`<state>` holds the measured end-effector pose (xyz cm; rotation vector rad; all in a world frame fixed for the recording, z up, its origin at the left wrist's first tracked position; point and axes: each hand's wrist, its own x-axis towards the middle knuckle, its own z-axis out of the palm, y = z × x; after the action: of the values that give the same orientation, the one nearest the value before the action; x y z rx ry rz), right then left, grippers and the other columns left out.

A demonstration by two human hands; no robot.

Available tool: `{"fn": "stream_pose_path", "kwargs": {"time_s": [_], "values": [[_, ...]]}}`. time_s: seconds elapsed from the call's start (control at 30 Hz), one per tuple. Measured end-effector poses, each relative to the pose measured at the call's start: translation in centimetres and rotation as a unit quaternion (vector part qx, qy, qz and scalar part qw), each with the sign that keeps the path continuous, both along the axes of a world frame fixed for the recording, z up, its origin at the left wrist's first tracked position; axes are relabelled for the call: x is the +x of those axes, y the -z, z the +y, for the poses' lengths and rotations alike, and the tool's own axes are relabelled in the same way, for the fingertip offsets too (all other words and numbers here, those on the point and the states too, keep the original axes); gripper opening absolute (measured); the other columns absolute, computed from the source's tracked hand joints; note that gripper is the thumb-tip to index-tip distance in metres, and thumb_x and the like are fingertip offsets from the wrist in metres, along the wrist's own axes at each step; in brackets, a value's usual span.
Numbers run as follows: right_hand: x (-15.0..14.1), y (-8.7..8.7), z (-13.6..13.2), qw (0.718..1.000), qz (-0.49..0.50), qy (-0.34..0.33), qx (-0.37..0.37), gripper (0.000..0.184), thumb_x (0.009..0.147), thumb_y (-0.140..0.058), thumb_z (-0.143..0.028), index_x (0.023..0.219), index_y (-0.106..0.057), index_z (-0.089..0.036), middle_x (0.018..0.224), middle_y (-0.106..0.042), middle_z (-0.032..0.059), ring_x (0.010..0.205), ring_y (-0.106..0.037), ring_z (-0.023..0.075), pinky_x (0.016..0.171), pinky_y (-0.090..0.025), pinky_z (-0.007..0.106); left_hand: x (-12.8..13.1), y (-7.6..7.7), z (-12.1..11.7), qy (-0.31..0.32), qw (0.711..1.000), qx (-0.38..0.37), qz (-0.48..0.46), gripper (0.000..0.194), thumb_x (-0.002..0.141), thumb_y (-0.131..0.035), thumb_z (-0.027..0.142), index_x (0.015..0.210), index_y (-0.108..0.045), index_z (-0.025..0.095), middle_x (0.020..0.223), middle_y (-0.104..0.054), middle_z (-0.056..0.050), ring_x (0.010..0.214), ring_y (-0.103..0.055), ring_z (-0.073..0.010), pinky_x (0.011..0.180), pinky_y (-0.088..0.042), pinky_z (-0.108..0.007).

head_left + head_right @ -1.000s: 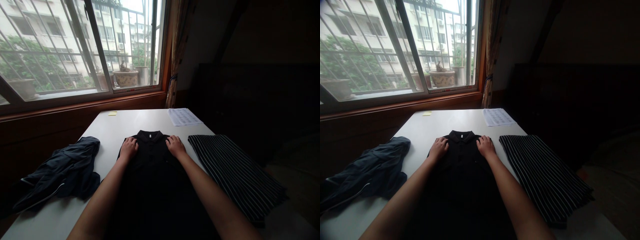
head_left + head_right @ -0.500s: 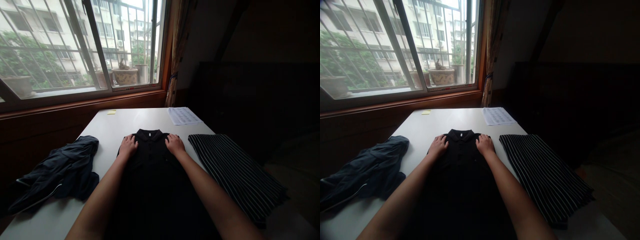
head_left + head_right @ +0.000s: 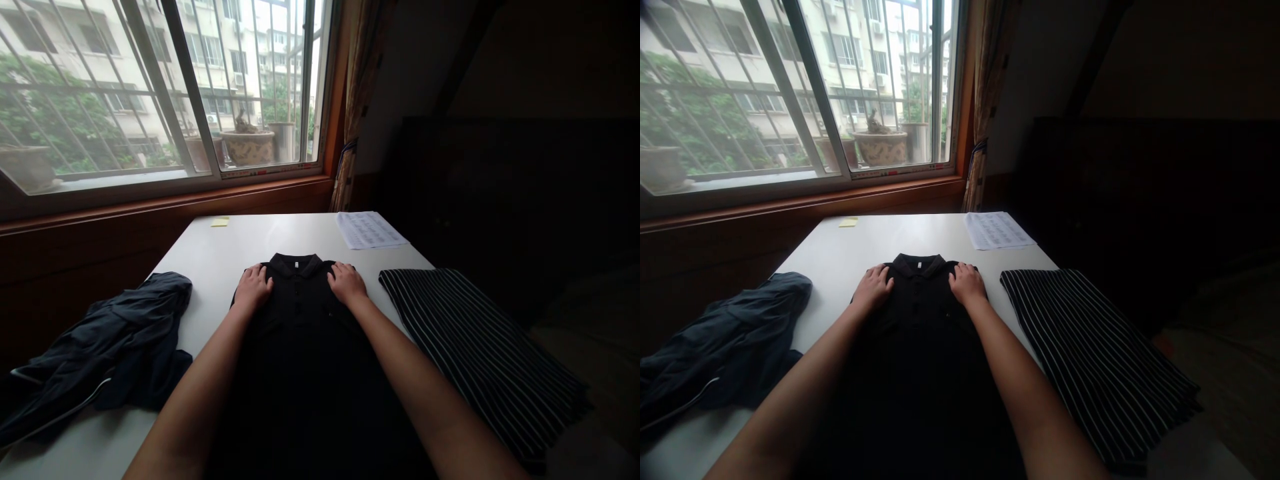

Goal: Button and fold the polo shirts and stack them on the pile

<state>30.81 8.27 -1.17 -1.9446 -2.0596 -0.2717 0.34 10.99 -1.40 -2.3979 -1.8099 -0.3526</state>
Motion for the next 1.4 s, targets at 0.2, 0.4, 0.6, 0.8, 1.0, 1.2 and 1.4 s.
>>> {"fn": "stream_pose_path", "kwargs": {"time_s": [0.2,0.4,0.6,0.8,1.0,1.2,1.4], "values": [[0.1,0.0,0.0,1.0,0.012,-0.008,-0.002,0.045,0.099,-0.04,-0.033,0.134,-0.059,-0.012,0.142,-0.056,0.0165,0.125,-0.048,0.0327,0.107,-0.039,0.045,0.0,-0.2,0.0,-0.002,1.0,0.008,-0.006,0.058,0.1,-0.034,0.043,0.144,-0.048,0.008,0.15,-0.047,-0.017,0.138,-0.041,-0.031,0.119,-0.027,-0.041],[0.2,0.0,0.5,0.992,0.005,-0.117,-0.038,0.05,0.101,-0.038,-0.036,0.146,-0.05,-0.016,0.158,-0.042,0.008,0.143,-0.038,0.0235,0.12,-0.03,0.037,0.1,-0.3,0.0,0.073,0.997,-0.011,0.009,0.054,0.101,-0.033,0.039,0.149,-0.045,0.017,0.158,-0.041,-0.007,0.147,-0.032,-0.0236,0.124,-0.019,-0.038],[0.7,0.6,1.6,0.984,0.009,-0.151,-0.089,0.058,0.103,-0.032,-0.045,0.152,-0.042,-0.015,0.162,-0.034,0.0083,0.149,-0.031,0.0209,0.123,-0.024,0.039,0.1,0.3,0.8,0.074,0.996,-0.056,0.019,0.059,0.103,-0.028,0.044,0.154,-0.037,0.016,0.163,-0.03,-0.007,0.152,-0.025,-0.0228,0.124,-0.02,-0.043],[0.8,0.7,1.8,0.984,0.019,-0.138,-0.107,0.062,0.103,-0.03,-0.05,0.154,-0.038,-0.017,0.164,-0.029,0.0068,0.151,-0.026,0.0197,0.124,-0.019,0.038,0.0,0.6,1.1,0.065,0.995,-0.076,0.024,0.063,0.103,-0.025,0.048,0.156,-0.032,0.016,0.165,-0.024,-0.006,0.154,-0.019,-0.021,0.125,-0.016,-0.042],[0.8,0.6,1.6,0.985,0.016,-0.129,-0.116,0.061,0.103,-0.029,-0.05,0.156,-0.035,-0.018,0.165,-0.027,0.0064,0.152,-0.024,0.0191,0.123,-0.02,0.039,0.0,0.6,1.1,0.066,0.994,-0.08,0.025,0.063,0.103,-0.025,0.048,0.156,-0.032,0.016,0.165,-0.023,-0.006,0.154,-0.018,-0.0214,0.125,-0.016,-0.043],[0.3,0.2,1.0,0.989,0.005,-0.108,-0.096,0.056,0.103,-0.033,-0.044,0.153,-0.041,-0.02,0.162,-0.034,0.0065,0.149,-0.03,0.0215,0.121,-0.025,0.04,0.1,0.0,0.7,0.067,0.996,-0.064,0.02,0.06,0.103,-0.028,0.047,0.154,-0.036,0.018,0.163,-0.03,-0.008,0.152,-0.024,-0.0233,0.124,-0.02,-0.043],[-0.4,-0.4,-0.3,0.998,0.002,-0.04,-0.042,0.044,0.1,-0.04,-0.029,0.137,-0.058,-0.016,0.142,-0.054,0.0151,0.131,-0.046,0.0298,0.109,-0.04,0.041,-0.1,-0.8,-0.3,0.079,0.996,-0.023,0.018,0.055,0.102,-0.031,0.04,0.148,-0.047,0.013,0.15,-0.048,-0.011,0.143,-0.034,-0.0249,0.122,-0.022,-0.036]]}}
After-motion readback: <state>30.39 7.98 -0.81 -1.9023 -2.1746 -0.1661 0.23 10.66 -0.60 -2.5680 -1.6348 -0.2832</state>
